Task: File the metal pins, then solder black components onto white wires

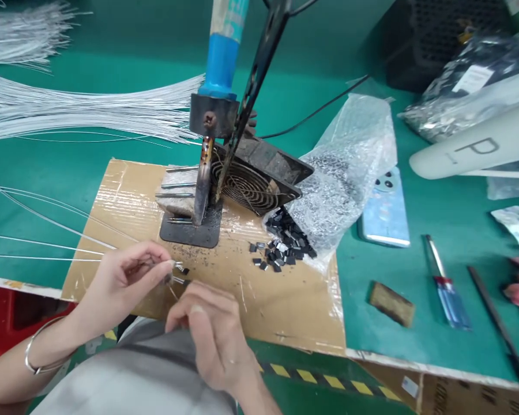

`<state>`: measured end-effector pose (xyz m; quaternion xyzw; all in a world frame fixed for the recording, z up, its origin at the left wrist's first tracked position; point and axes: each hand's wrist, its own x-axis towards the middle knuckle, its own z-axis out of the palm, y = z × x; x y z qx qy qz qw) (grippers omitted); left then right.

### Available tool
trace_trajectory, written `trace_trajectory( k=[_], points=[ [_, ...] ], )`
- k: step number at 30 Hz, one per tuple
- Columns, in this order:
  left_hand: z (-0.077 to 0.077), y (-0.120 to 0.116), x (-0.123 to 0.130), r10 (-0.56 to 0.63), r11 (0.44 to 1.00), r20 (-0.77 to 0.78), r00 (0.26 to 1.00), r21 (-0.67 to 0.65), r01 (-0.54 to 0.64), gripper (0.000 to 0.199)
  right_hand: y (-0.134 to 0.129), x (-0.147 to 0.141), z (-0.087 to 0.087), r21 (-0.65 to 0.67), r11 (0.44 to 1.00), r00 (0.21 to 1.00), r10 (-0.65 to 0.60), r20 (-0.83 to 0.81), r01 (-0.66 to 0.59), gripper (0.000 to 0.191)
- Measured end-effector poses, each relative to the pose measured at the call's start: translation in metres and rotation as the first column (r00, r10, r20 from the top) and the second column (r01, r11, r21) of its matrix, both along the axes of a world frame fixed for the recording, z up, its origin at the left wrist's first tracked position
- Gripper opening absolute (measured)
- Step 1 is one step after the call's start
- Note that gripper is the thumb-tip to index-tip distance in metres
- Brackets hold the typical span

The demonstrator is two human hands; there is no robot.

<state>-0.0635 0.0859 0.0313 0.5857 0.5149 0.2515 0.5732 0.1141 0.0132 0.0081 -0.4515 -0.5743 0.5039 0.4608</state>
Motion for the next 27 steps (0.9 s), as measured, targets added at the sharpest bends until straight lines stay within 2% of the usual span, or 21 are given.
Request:
trace_trajectory(
  k=[2, 6, 9, 11, 13, 15, 16, 17, 19, 22, 27],
  points=[
    [-0.001, -0.003, 0.001, -0.023, 1.0, -0.008, 1.0, -0.003, 0.023, 0.017, 0.005, -0.006, 0.001, 0.067, 0.998, 0.998, -0.001, 0.057, -0.002, 0.057],
    [0.001, -0.007, 0.004, -0.025, 0.999, 0.018, 1.0, -0.026, 0.025, 0.016, 0.01, -0.015, -0.002, 0.164, 0.983, 0.99, -0.097, 0.103, 0.079, 0.056],
    [0.004, -0.005, 0.006, 0.007, 1.0, 0.033, 0.999, -0.018, -0.007, 0.013, 0.006, -0.016, -0.004, 0.161, 0.978, 0.986, -0.15, 0.079, 0.136, 0.063],
    [0.006, -0.002, 0.006, 0.025, 1.0, 0.033, 0.999, -0.004, -0.025, 0.012, 0.003, -0.013, -0.004, 0.109, 0.967, 0.973, -0.23, -0.004, 0.229, 0.072],
    [0.008, 0.001, 0.005, 0.031, 0.999, 0.049, 0.998, -0.008, -0.031, 0.012, 0.001, -0.01, -0.004, 0.033, 0.916, 0.913, -0.394, -0.111, 0.399, 0.071],
    [0.01, 0.003, 0.005, 0.044, 0.999, 0.076, 0.996, -0.027, -0.042, 0.012, 0.002, -0.007, -0.004, -0.072, 0.833, 0.819, -0.552, -0.154, 0.548, 0.057],
    [0.011, 0.003, 0.005, 0.047, 0.998, 0.088, 0.995, -0.035, -0.044, 0.011, 0.003, -0.007, -0.005, -0.126, 0.807, 0.793, -0.591, -0.152, 0.577, 0.045],
    [0.012, 0.003, 0.005, 0.049, 0.998, 0.096, 0.994, -0.038, -0.046, 0.011, 0.005, -0.006, -0.006, -0.177, 0.803, 0.793, -0.593, -0.143, 0.569, 0.034],
    [0.014, 0.003, 0.005, 0.047, 0.999, 0.093, 0.995, -0.03, -0.044, 0.011, 0.008, -0.008, -0.007, -0.258, 0.836, 0.833, -0.53, -0.157, 0.483, 0.019],
    [0.015, 0.002, 0.006, 0.027, 1.0, 0.071, 0.997, -0.017, -0.026, 0.012, 0.013, -0.012, -0.009, -0.312, 0.886, 0.874, -0.423, -0.241, 0.343, 0.016],
    [0.014, 0.001, 0.003, 0.017, 0.999, 0.045, 0.999, -0.032, -0.015, 0.018, 0.017, -0.018, -0.007, -0.392, 0.88, 0.844, -0.412, -0.344, 0.269, 0.014]
  ],
)
